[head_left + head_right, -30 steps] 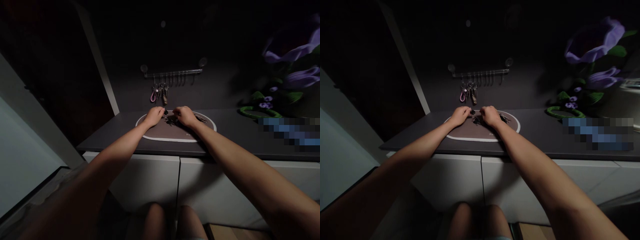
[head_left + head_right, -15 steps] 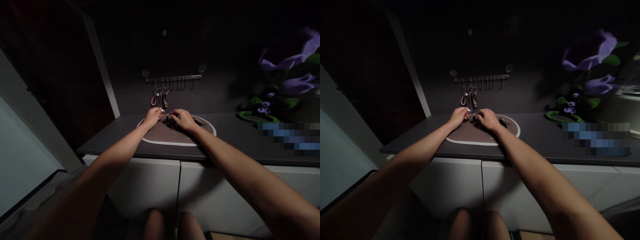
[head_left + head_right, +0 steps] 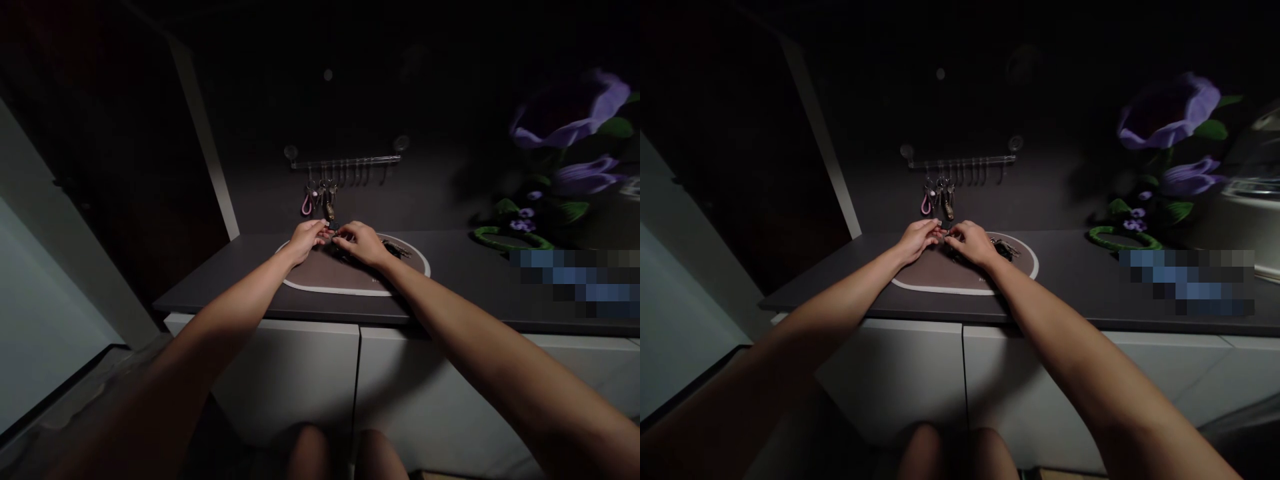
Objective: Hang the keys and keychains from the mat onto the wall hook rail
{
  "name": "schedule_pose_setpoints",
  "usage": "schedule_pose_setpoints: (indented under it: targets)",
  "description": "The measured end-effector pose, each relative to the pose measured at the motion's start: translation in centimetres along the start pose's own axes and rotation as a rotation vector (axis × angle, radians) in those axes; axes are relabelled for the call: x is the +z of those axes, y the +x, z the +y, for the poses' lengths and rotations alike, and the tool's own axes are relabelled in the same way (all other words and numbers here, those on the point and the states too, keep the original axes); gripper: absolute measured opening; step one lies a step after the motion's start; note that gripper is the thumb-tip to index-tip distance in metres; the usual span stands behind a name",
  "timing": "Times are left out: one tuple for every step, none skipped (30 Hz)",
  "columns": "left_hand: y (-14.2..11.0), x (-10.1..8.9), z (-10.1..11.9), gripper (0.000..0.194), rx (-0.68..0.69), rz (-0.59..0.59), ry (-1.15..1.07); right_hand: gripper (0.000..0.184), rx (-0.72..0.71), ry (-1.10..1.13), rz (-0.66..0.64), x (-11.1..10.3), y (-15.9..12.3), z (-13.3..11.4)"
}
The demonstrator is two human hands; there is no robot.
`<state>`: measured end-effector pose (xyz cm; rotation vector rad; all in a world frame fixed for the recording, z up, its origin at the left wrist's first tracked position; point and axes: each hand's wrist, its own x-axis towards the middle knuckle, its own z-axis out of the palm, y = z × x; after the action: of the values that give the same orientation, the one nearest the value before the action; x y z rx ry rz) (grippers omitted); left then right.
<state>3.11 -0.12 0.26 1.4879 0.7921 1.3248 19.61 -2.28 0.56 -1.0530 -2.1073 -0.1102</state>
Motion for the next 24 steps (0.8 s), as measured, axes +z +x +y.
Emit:
schedule_pose_setpoints:
  targets:
    - [-0.02,0.00,-0.01,0.022,0.002,-0.005,0.000,0.022,-0.005,-0.002,0.006,0.05,0.02,0.11]
    - [-0.03,0.00,-0.02,0.022,0.005,-0.009,0.000,0.021,-0.011,-0.005,0.012,0.10,0.05,0.22]
    - [-0.05,-0.01,-0.02,0.022,0.010,-0.012,-0.003,0.021,-0.014,-0.007,0.018,0.14,0.08,0.32]
    - [-0.06,-0.01,-0.01,0.022,0.015,-0.012,-0.009,0.020,-0.014,-0.008,0.024,0.16,0.10,0.39]
    - [-0.09,-0.01,0.02,0.021,0.016,-0.009,-0.017,0.020,-0.013,-0.009,0.031,0.16,0.12,0.45]
    - [-0.11,0.00,0.06,0.020,0.014,-0.002,-0.029,0.020,-0.012,-0.007,0.037,0.14,0.14,0.48]
    - [-0.14,0.02,0.13,0.018,0.011,0.006,-0.043,0.020,-0.011,-0.005,0.043,0.10,0.14,0.49]
    - [-0.16,0.05,0.20,0.017,0.005,0.016,-0.058,0.020,-0.011,-0.002,0.050,0.04,0.15,0.48]
    - [-0.18,0.08,0.29,0.016,0.000,0.026,-0.070,0.020,-0.011,0.000,0.058,-0.03,0.15,0.46]
    - [-0.19,0.12,0.39,0.015,-0.006,0.036,-0.078,0.020,-0.010,0.002,0.066,-0.11,0.14,0.43]
    - [-0.19,0.15,0.48,0.015,-0.015,0.047,-0.082,0.020,-0.007,0.007,0.075,-0.20,0.14,0.39]
    - [-0.19,0.18,0.56,0.015,-0.026,0.060,-0.082,0.020,-0.001,0.013,0.086,-0.28,0.14,0.36]
    - [-0.18,0.20,0.63,0.015,-0.039,0.075,-0.083,0.020,0.006,0.022,0.101,-0.35,0.13,0.33]
    - [-0.16,0.20,0.68,0.014,-0.055,0.089,-0.088,0.021,0.013,0.033,0.117,-0.42,0.13,0.30]
    - [-0.15,0.20,0.70,0.014,-0.072,0.101,-0.096,0.021,0.021,0.046,0.134,-0.48,0.14,0.28]
    - [-0.14,0.19,0.70,0.014,-0.088,0.110,-0.107,0.021,0.028,0.060,0.149,-0.53,0.14,0.26]
    - [-0.14,0.18,0.68,0.013,-0.102,0.113,-0.116,0.021,0.034,0.074,0.160,-0.58,0.15,0.24]
    - [-0.14,0.17,0.63,0.013,-0.114,0.112,-0.123,0.021,0.040,0.091,0.169,-0.62,0.16,0.22]
    - [-0.14,0.16,0.58,0.012,-0.126,0.110,-0.125,0.021,0.047,0.111,0.177,-0.65,0.17,0.20]
    - [-0.15,0.16,0.53,0.012,-0.138,0.108,-0.123,0.021,0.056,0.133,0.186,-0.67,0.17,0.18]
    - [-0.16,0.16,0.47,0.013,-0.151,0.108,-0.119,0.021,0.067,0.154,0.196,-0.67,0.19,0.16]
    - [-0.17,0.16,0.41,0.013,-0.165,0.107,-0.114,0.020,0.081,0.176,0.205,-0.66,0.20,0.16]
    - [-0.18,0.16,0.35,0.014,-0.180,0.104,-0.107,0.020,0.097,0.199,0.213,-0.62,0.22,0.17]
    - [-0.18,0.15,0.28,0.016,-0.193,0.095,-0.099,0.020,0.112,0.225,0.217,-0.55,0.25,0.20]
